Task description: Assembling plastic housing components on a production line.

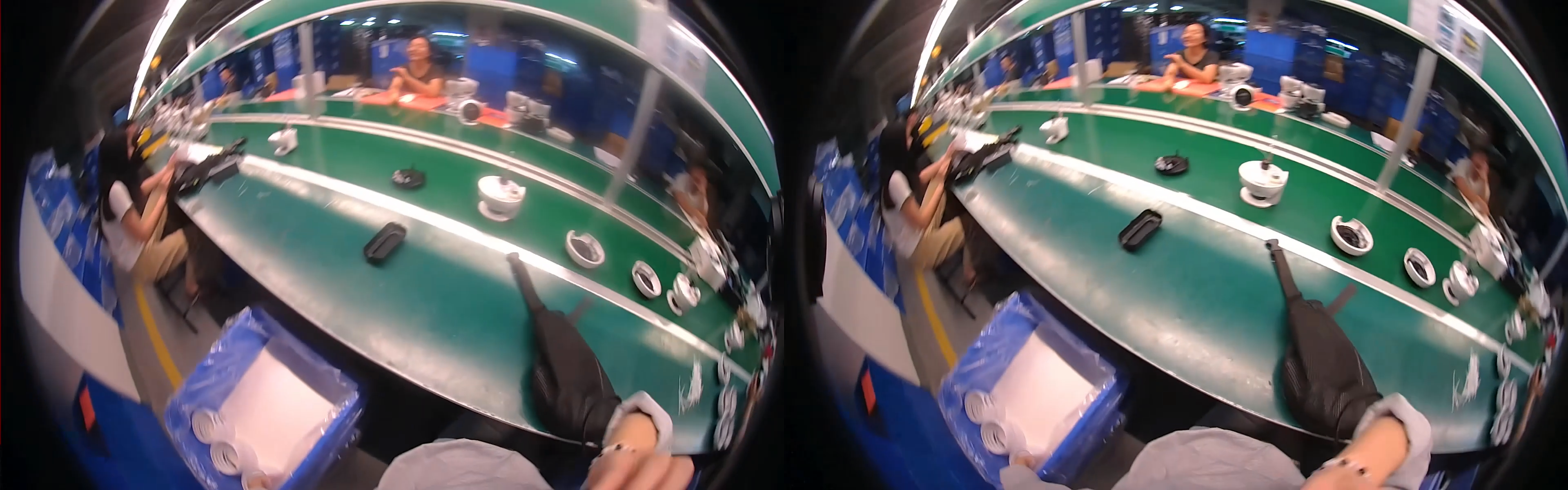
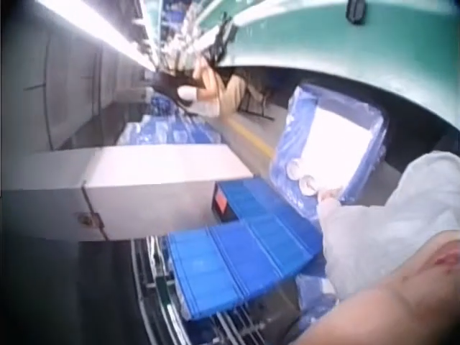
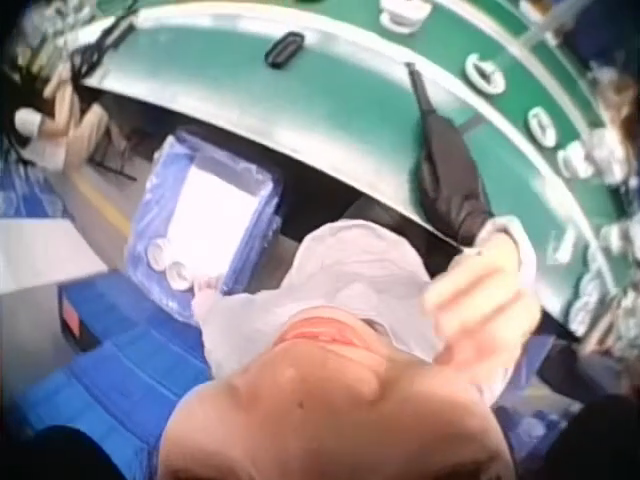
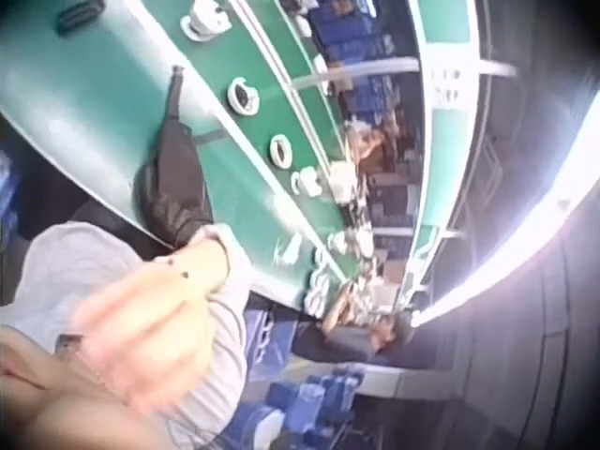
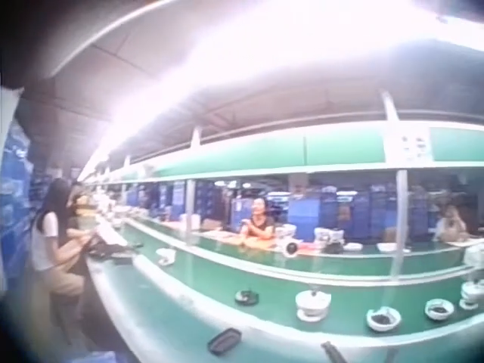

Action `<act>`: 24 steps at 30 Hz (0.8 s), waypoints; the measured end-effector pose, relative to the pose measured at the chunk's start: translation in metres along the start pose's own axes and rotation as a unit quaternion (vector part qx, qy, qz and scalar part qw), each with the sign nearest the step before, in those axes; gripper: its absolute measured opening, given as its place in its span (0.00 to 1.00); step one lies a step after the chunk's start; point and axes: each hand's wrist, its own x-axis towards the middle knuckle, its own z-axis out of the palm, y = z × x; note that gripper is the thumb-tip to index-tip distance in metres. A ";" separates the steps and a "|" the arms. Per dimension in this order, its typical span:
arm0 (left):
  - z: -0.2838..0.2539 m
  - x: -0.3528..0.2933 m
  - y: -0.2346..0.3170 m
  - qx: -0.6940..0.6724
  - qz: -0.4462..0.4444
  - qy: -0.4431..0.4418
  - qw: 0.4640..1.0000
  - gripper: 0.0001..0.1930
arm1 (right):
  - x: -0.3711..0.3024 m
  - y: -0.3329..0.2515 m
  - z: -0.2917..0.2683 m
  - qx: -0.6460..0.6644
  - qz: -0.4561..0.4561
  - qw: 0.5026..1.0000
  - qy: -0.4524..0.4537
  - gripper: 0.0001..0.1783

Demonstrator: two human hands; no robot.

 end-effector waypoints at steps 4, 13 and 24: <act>-0.005 0.030 0.027 -0.077 0.038 0.013 0.996 0.22 | -0.008 -0.039 0.028 0.509 0.347 0.785 -0.062 0.05; -0.017 -0.099 -0.015 -0.247 -0.081 0.024 0.965 0.22 | -0.007 -0.116 0.033 0.703 -0.116 0.701 0.005 0.06; -0.062 -0.241 0.009 -0.404 -0.207 -0.006 0.891 0.23 | 0.004 -0.121 0.000 0.676 -0.559 0.465 0.115 0.07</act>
